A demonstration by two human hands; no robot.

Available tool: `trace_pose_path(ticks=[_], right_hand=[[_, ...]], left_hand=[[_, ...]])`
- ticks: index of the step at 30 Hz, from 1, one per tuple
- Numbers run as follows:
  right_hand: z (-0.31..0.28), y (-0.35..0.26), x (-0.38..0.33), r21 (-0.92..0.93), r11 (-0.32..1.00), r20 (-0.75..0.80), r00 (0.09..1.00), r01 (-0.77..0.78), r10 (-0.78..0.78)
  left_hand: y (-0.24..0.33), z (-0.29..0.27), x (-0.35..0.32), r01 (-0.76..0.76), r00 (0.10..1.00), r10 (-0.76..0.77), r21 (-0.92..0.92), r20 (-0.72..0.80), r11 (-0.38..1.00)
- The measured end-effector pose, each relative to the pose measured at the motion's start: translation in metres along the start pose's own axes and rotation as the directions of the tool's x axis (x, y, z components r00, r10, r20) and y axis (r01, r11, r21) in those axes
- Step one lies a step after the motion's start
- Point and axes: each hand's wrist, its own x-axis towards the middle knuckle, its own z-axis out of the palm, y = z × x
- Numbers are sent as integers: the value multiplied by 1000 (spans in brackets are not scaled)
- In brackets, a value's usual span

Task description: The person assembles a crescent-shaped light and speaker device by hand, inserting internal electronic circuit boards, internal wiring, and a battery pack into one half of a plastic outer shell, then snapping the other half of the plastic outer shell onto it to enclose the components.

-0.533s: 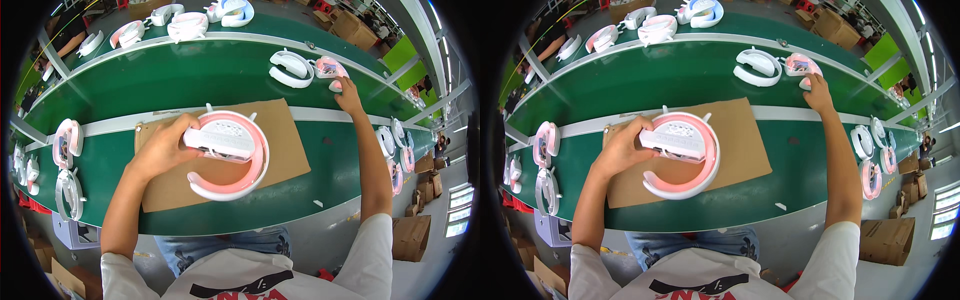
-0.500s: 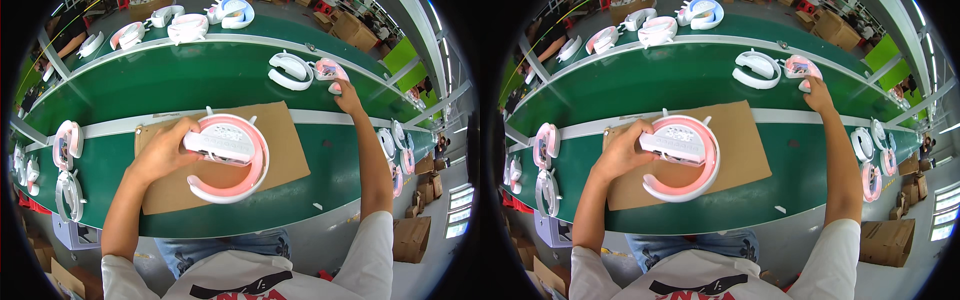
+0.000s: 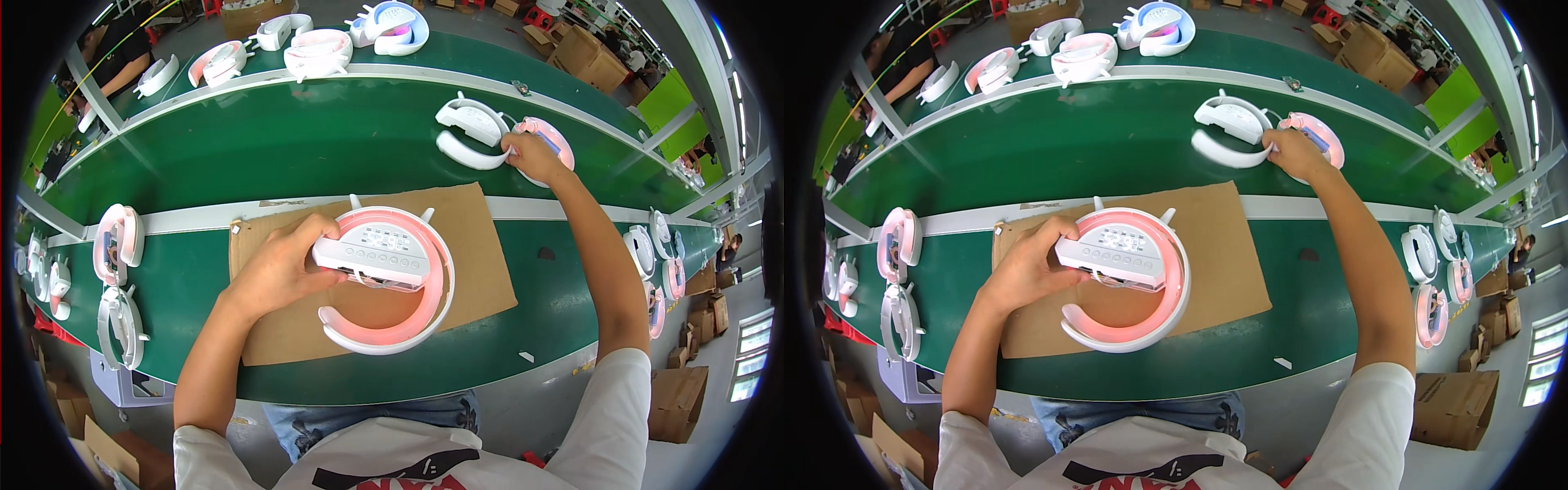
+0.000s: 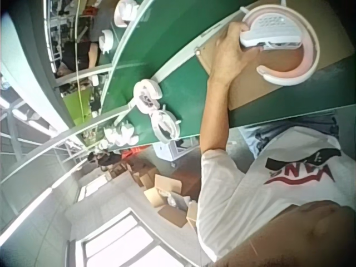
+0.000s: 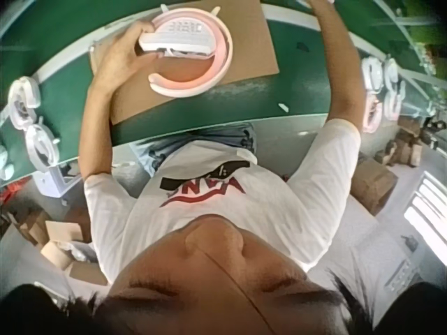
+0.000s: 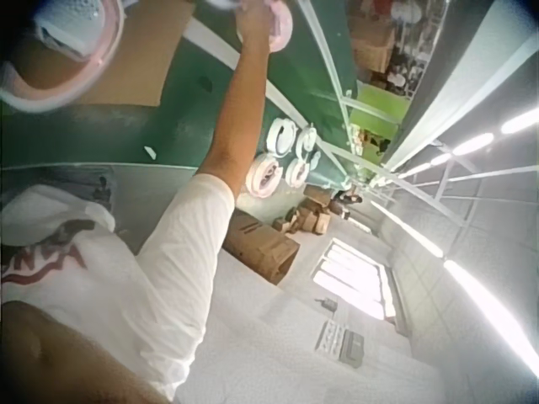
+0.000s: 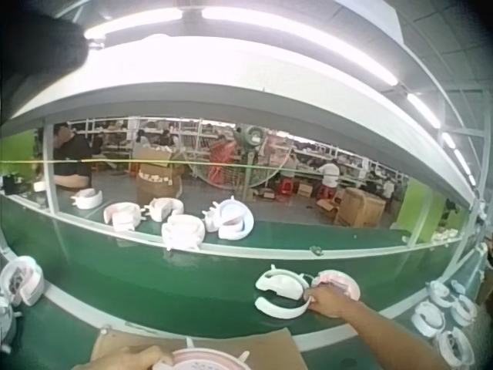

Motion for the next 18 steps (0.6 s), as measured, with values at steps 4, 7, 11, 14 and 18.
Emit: trace_pose_path(ticks=[4, 7, 11, 14, 18], right_hand=[[-2, -25, -22, 43, 995, -207, 976, 86, -75], [-13, -30, -62, 45, 993, -272, 958, 107, -91], [-18, -42, -145, -86, 996, -329, 943, 15, -43], [0, -56, -188, -29, 991, -247, 961, -132, 121], [6, -70, -219, 64, 969, -95, 965, -240, 246]], left_hand=[[-2, -1, -4, -12, 1000, 12, 35, -4, 999], [2, -4, -7, 8, 1000, -7, 51, -10, 999], [10, -7, -7, 15, 1000, -16, 108, 11, 994], [18, -10, -11, -14, 999, 5, 286, 32, 958], [32, -15, -20, 38, 997, -59, 339, 52, 940]])
